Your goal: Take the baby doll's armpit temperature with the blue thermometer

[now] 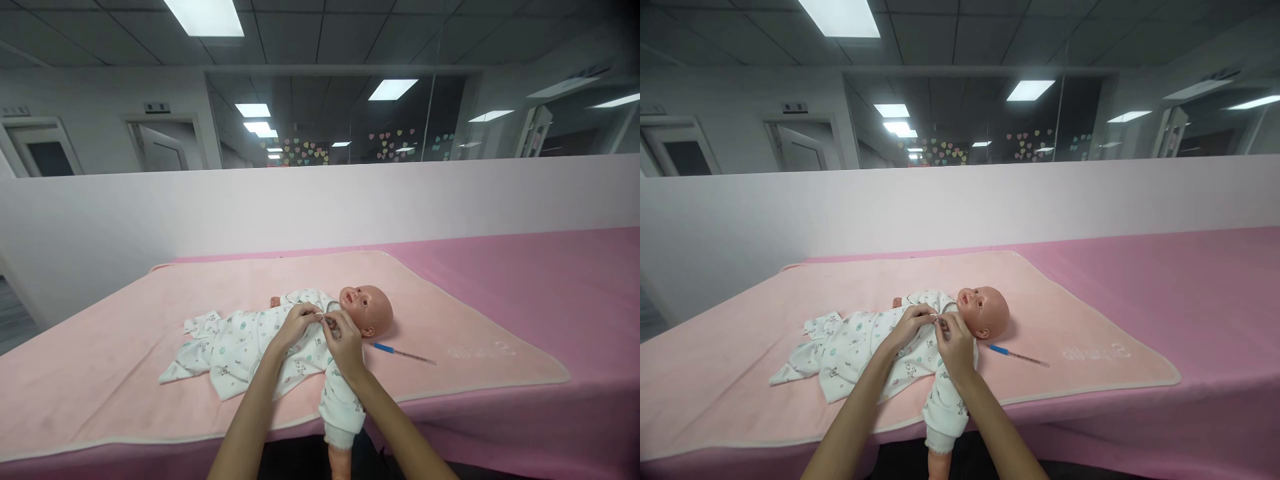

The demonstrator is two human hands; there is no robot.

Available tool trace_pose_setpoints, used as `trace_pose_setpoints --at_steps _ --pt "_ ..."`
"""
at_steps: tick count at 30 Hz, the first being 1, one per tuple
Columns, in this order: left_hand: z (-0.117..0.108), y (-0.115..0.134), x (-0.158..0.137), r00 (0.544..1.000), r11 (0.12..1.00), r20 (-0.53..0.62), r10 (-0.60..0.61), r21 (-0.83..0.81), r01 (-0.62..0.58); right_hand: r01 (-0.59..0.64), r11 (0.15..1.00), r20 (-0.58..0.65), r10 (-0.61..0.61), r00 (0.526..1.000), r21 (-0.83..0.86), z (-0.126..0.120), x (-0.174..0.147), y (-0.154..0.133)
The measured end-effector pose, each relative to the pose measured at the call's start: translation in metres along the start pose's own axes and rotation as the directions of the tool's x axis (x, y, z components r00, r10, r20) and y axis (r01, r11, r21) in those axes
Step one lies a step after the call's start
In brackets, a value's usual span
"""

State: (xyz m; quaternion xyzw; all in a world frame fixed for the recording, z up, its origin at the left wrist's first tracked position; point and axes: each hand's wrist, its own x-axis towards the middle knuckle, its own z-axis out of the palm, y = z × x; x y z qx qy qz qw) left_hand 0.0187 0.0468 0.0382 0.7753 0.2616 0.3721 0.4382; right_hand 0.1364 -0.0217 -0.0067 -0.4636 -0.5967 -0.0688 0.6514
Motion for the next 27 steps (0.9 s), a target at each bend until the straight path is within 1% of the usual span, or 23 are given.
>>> trace_pose_setpoints --at_steps 5,8,10,12,14,16,17,19,22,24,26,27 --pt "0.0 0.003 -0.001 1.0 1.0 0.013 0.003 0.022 -0.003 0.042 0.997 0.023 -0.04 0.999 -0.066 0.001 0.0 0.001" --pt "-0.002 0.011 -0.004 0.992 0.997 0.125 -0.013 0.08 0.003 0.049 0.994 -0.026 -0.052 0.998 -0.093 0.001 -0.001 0.002" --pt "-0.007 0.018 -0.008 0.976 0.992 0.216 -0.019 0.123 -0.008 0.033 0.995 -0.068 -0.039 0.997 -0.091 0.001 -0.001 0.002" --pt "-0.013 0.023 -0.013 0.962 0.989 0.274 -0.017 0.144 -0.023 0.013 0.997 -0.083 -0.02 0.996 -0.081 0.001 -0.001 0.002" --pt "-0.02 0.025 -0.018 0.948 0.992 0.318 -0.019 0.127 -0.023 -0.01 0.997 -0.085 0.004 0.996 -0.072 0.0 0.0 0.001" --pt "-0.027 0.023 -0.022 0.94 0.998 0.341 -0.022 0.067 -0.001 -0.032 0.997 -0.095 0.026 0.995 -0.065 -0.001 0.0 0.001" --pt "-0.029 0.021 -0.023 0.943 0.999 0.332 -0.025 0.028 0.017 -0.039 0.997 -0.102 0.032 0.994 -0.064 -0.001 0.0 0.001" --pt "-0.032 0.017 -0.025 0.962 0.998 0.27 -0.038 -0.04 0.051 -0.038 0.997 -0.113 0.03 0.993 -0.071 -0.002 0.0 0.001" --pt "-0.032 0.012 -0.026 0.981 0.993 0.184 -0.058 -0.086 0.075 0.012 0.992 -0.109 -0.026 0.994 -0.124 -0.001 -0.001 0.0" --pt "-0.03 0.013 -0.027 0.985 0.994 0.162 -0.054 -0.088 0.069 0.109 0.975 -0.051 -0.121 0.991 -0.193 0.001 -0.001 -0.002" --pt "-0.028 0.014 -0.027 0.991 0.996 0.132 -0.033 -0.075 0.044 0.232 0.94 0.055 -0.226 0.973 -0.25 0.003 0.0 -0.005" --pt "-0.026 0.014 -0.028 0.993 0.998 0.113 -0.019 -0.063 0.027 0.277 0.925 0.111 -0.256 0.96 -0.259 0.004 0.001 -0.006"
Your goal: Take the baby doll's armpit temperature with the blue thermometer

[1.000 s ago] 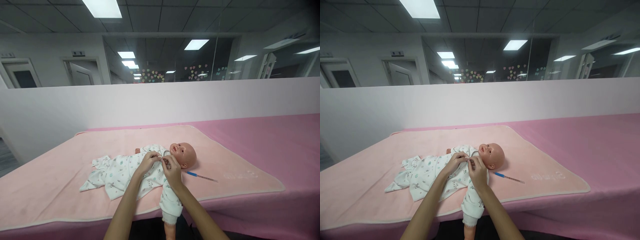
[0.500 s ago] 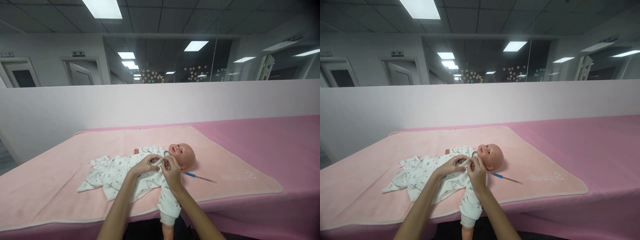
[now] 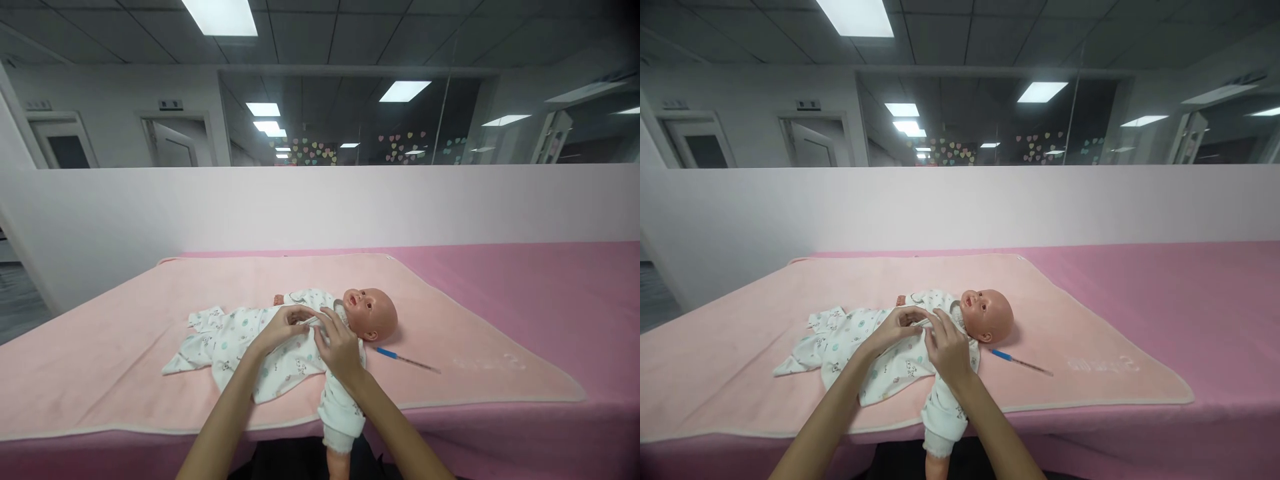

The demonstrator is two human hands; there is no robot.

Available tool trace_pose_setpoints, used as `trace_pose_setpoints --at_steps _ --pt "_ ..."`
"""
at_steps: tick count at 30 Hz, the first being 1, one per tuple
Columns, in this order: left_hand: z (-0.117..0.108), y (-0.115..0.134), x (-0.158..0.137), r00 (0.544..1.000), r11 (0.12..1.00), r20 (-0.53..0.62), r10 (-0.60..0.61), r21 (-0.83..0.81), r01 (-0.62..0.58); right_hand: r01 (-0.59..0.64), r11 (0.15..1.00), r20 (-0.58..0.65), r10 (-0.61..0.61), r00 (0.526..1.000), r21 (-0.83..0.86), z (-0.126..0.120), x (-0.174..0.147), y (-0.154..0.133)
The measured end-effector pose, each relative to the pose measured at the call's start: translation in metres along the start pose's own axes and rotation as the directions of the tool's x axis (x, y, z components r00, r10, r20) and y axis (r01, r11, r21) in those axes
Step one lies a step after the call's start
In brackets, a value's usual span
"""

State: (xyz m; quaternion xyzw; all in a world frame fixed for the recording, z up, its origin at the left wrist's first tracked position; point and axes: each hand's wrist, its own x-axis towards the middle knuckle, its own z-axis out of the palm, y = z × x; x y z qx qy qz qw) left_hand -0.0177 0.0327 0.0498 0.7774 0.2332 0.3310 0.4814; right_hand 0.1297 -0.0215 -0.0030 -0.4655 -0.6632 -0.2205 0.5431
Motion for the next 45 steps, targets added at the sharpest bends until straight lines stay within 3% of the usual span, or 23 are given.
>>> trace_pose_setpoints --at_steps 4,7,10,13,16,18,23,29,35,45 --pt "0.005 -0.004 -0.002 0.994 0.994 -0.088 0.066 0.09 -0.058 0.023 0.999 0.16 -0.03 0.987 0.045 0.002 0.004 -0.002" --pt "0.009 -0.007 -0.007 0.984 0.982 -0.152 0.096 0.178 -0.069 0.038 0.997 0.215 -0.052 0.975 0.07 0.001 0.005 -0.002" --pt "0.013 -0.007 -0.012 0.974 0.96 -0.185 0.129 0.268 -0.076 -0.002 0.995 0.219 -0.021 0.976 0.104 0.001 0.006 -0.005" --pt "0.017 -0.006 -0.017 0.96 0.934 -0.22 0.174 0.346 -0.09 -0.143 0.983 0.184 0.121 0.975 0.111 0.005 0.009 -0.011" --pt "0.019 -0.006 -0.021 0.945 0.936 -0.273 0.18 0.342 -0.079 -0.232 0.966 0.14 0.215 0.967 0.116 0.009 0.009 -0.017" --pt "0.019 -0.007 -0.022 0.94 0.949 -0.301 0.162 0.309 -0.065 -0.225 0.965 0.141 0.207 0.968 0.134 0.009 0.008 -0.018" --pt "0.018 -0.006 -0.024 0.939 0.935 -0.294 0.176 0.349 -0.066 -0.178 0.97 0.197 0.145 0.97 0.165 0.003 0.004 -0.017" --pt "0.02 -0.004 -0.026 0.928 0.808 -0.247 0.279 0.583 -0.088 -0.231 0.957 0.196 0.196 0.961 0.177 0.001 0.004 -0.017" --pt "0.022 -0.007 -0.026 0.926 0.74 -0.24 0.292 0.67 -0.06 -0.239 0.949 0.157 0.21 0.965 0.205 0.003 0.003 -0.015" --pt "0.02 -0.007 -0.022 0.941 0.778 -0.257 0.221 0.628 -0.01 -0.275 0.931 0.172 0.238 0.956 0.239 0.001 0.003 -0.015"
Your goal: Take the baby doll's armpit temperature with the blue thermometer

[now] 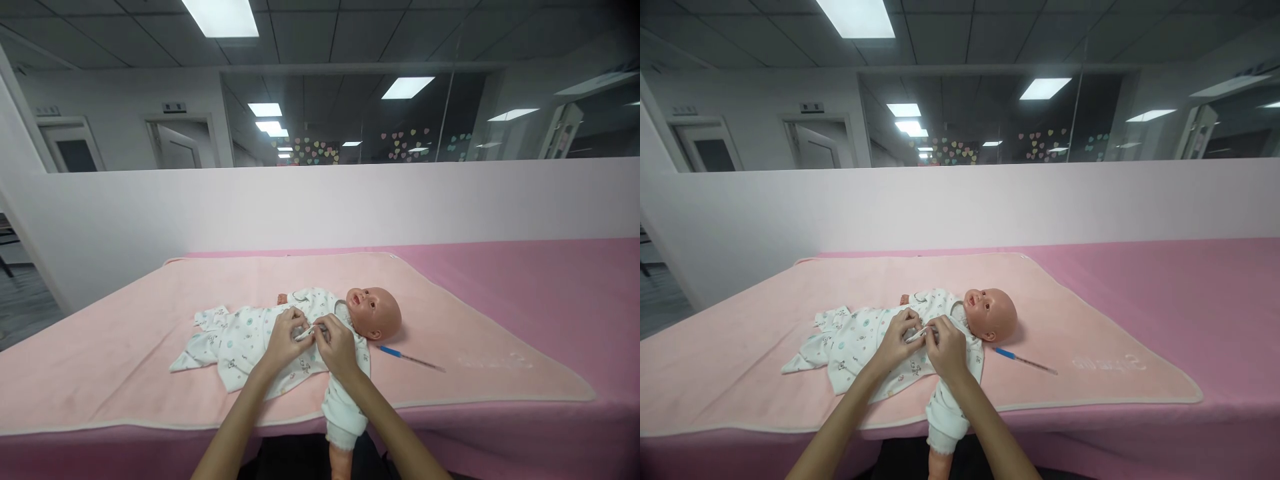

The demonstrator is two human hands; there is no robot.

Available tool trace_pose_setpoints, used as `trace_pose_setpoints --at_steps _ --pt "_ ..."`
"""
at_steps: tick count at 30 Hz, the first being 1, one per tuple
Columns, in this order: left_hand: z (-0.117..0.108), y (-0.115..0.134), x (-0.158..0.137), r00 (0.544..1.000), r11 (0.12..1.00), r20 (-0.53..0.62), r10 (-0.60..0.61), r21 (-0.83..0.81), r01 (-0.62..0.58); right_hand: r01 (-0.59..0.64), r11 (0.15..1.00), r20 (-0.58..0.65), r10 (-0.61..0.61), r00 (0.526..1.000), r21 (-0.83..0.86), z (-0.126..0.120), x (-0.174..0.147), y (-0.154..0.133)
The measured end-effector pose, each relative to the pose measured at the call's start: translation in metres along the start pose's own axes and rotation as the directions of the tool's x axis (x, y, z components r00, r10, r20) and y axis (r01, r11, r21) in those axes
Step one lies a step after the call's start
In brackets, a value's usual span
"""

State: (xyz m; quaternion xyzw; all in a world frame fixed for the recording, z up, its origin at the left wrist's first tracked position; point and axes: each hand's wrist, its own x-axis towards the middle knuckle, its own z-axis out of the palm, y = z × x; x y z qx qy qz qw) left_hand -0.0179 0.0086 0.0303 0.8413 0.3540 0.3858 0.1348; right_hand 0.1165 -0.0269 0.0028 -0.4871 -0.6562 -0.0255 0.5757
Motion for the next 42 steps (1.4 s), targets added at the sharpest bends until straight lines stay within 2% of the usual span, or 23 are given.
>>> trace_pose_setpoints --at_steps 7,15,28,34,39,42 --pt "0.0 0.001 -0.001 1.0 1.0 0.01 -0.012 -0.007 0.012 -0.047 0.997 -0.007 0.048 0.999 0.058 0.001 0.0 0.003" --pt "0.0 0.002 -0.002 0.999 1.0 0.028 -0.018 0.016 0.017 -0.019 0.999 -0.05 0.02 0.999 0.034 0.001 0.002 0.002" --pt "-0.002 -0.002 -0.002 0.999 0.984 -0.006 -0.035 -0.176 0.033 -0.044 0.996 -0.023 0.046 0.999 0.075 0.0 0.001 0.001" --pt "0.0 0.003 -0.007 0.998 0.999 -0.049 0.05 -0.011 -0.051 -0.052 0.994 -0.027 0.054 0.998 0.092 0.002 0.001 0.003" --pt "0.004 0.007 -0.013 0.978 0.988 -0.158 0.138 0.098 -0.123 -0.065 0.995 -0.066 0.07 0.995 0.073 0.005 0.002 0.007" --pt "0.006 0.008 -0.013 0.968 0.971 -0.184 0.171 0.199 -0.134 -0.075 0.996 -0.072 0.078 0.994 0.051 0.005 0.001 0.007"
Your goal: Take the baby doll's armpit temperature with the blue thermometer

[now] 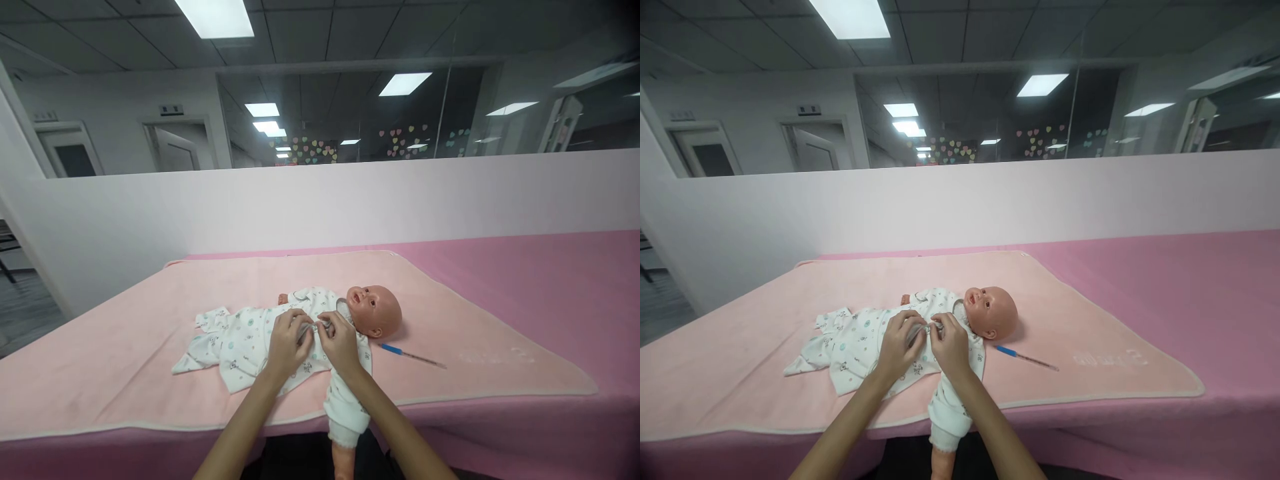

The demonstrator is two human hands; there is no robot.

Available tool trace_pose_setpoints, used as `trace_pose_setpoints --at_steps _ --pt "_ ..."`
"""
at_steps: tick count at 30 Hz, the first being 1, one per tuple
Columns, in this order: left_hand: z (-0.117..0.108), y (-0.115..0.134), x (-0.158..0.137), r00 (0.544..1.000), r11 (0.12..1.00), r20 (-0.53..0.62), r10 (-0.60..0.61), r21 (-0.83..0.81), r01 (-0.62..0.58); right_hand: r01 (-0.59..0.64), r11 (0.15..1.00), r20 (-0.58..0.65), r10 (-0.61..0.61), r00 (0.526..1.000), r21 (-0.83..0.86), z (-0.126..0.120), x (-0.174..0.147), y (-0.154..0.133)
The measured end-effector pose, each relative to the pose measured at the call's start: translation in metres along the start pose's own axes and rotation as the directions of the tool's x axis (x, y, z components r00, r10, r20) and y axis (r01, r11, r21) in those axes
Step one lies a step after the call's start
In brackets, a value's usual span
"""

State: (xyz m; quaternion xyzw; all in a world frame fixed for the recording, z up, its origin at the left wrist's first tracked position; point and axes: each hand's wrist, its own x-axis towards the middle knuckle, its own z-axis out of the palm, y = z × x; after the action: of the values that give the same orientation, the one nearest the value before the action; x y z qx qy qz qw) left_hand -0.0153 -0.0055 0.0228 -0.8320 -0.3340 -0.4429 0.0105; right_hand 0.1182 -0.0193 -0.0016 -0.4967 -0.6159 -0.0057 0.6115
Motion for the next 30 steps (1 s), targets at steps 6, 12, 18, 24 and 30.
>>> trace_pose_setpoints --at_steps 6,12,18,24,30 --pt "-0.006 -0.003 -0.004 0.999 0.996 0.051 0.013 0.089 -0.017 -0.001 1.0 0.008 0.001 1.0 -0.031 -0.001 0.0 0.001" --pt "-0.024 -0.025 -0.021 0.976 0.977 -0.145 -0.161 0.114 0.178 0.055 0.996 -0.012 -0.056 0.998 -0.072 0.0 -0.001 0.008" --pt "-0.032 -0.027 -0.029 0.972 0.969 -0.087 -0.218 0.102 0.226 0.393 0.879 0.174 -0.356 0.918 -0.272 0.003 -0.005 -0.009" --pt "-0.031 -0.021 -0.028 0.979 0.974 -0.044 -0.198 0.1 0.202 0.561 0.751 0.39 -0.429 0.815 -0.347 0.013 -0.004 -0.023" --pt "-0.03 -0.025 -0.031 0.979 0.978 -0.06 -0.195 0.059 0.199 0.486 0.834 0.358 -0.383 0.851 -0.262 0.014 -0.005 -0.017"
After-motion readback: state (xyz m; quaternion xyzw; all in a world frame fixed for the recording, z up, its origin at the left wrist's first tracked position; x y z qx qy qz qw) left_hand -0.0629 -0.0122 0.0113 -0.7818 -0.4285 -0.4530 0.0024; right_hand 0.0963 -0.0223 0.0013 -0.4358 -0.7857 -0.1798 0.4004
